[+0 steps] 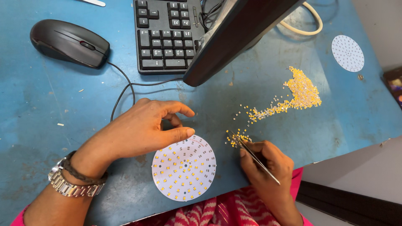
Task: The person uses tweezers to pick small yellow and silver components from a pile on the table and places them into corresponding holes on a circular LED board. The left hand holds the board steady while the right hand repeatedly picks and places components. The task continues throughout the clip without completing the board.
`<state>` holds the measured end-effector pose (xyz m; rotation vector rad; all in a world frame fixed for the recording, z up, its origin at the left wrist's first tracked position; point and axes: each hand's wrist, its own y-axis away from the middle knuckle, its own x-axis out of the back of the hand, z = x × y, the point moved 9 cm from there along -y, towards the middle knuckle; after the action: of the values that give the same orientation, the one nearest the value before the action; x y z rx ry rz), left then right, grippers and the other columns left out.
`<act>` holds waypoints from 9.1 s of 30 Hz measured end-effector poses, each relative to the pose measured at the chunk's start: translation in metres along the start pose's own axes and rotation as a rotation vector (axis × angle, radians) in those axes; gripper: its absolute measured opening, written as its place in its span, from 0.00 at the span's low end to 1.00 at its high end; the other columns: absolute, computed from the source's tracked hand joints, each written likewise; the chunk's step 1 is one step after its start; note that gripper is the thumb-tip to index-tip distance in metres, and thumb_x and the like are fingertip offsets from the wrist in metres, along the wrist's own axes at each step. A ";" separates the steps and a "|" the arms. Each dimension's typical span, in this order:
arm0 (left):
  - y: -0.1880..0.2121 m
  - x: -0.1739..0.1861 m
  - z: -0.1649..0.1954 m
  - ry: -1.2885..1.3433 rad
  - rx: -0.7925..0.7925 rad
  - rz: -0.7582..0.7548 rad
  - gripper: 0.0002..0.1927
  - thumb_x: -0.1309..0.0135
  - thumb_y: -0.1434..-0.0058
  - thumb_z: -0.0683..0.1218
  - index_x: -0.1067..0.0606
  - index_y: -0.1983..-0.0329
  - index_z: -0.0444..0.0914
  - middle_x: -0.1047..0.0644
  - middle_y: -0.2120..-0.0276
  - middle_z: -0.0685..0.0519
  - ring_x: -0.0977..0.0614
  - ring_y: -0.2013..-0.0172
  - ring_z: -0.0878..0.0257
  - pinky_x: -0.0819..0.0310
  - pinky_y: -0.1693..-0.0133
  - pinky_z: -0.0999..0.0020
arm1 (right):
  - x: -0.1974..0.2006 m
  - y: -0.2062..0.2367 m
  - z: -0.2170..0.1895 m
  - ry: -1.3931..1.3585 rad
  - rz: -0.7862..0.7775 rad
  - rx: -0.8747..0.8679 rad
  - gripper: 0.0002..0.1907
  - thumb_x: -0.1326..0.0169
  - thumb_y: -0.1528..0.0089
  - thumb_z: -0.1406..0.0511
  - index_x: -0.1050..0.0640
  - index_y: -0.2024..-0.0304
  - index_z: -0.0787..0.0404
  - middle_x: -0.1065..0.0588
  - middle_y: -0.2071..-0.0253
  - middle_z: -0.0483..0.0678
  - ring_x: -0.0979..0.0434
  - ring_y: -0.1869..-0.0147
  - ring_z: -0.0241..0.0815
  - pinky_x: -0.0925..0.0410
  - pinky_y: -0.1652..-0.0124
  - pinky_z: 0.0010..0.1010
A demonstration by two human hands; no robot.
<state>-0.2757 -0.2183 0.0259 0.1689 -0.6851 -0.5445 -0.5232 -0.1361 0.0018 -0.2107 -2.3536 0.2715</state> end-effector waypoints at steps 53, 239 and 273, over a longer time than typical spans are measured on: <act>0.028 -0.017 0.014 0.003 -0.108 -0.022 0.27 0.40 0.49 0.56 0.21 0.49 0.39 0.13 0.67 0.50 0.12 0.69 0.60 0.20 0.66 0.65 | 0.059 0.035 0.009 0.136 0.208 0.209 0.07 0.37 0.39 0.73 0.24 0.64 0.67 0.23 0.66 0.54 0.25 0.65 0.43 0.32 0.65 0.29; 0.018 -0.034 0.005 -0.057 0.061 -0.039 0.26 0.38 0.47 0.59 0.20 0.46 0.45 0.13 0.67 0.53 0.20 0.81 0.62 0.28 0.76 0.62 | 0.065 0.031 0.043 -0.191 -0.113 0.290 0.09 0.38 0.49 0.75 0.28 0.73 0.67 0.28 0.77 0.48 0.25 0.74 0.36 0.29 0.69 0.24; 0.028 -0.027 0.015 -0.065 -0.259 0.050 0.24 0.40 0.45 0.58 0.20 0.51 0.38 0.14 0.66 0.49 0.13 0.68 0.58 0.22 0.66 0.63 | 0.012 0.095 -0.054 -0.220 -0.190 0.635 0.11 0.36 0.53 0.71 0.24 0.70 0.66 0.29 0.78 0.46 0.31 0.76 0.41 0.41 0.72 0.33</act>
<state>-0.2906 -0.1804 0.0315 -0.1083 -0.6735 -0.5873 -0.4870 -0.0347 0.0239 0.3623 -2.3463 0.9610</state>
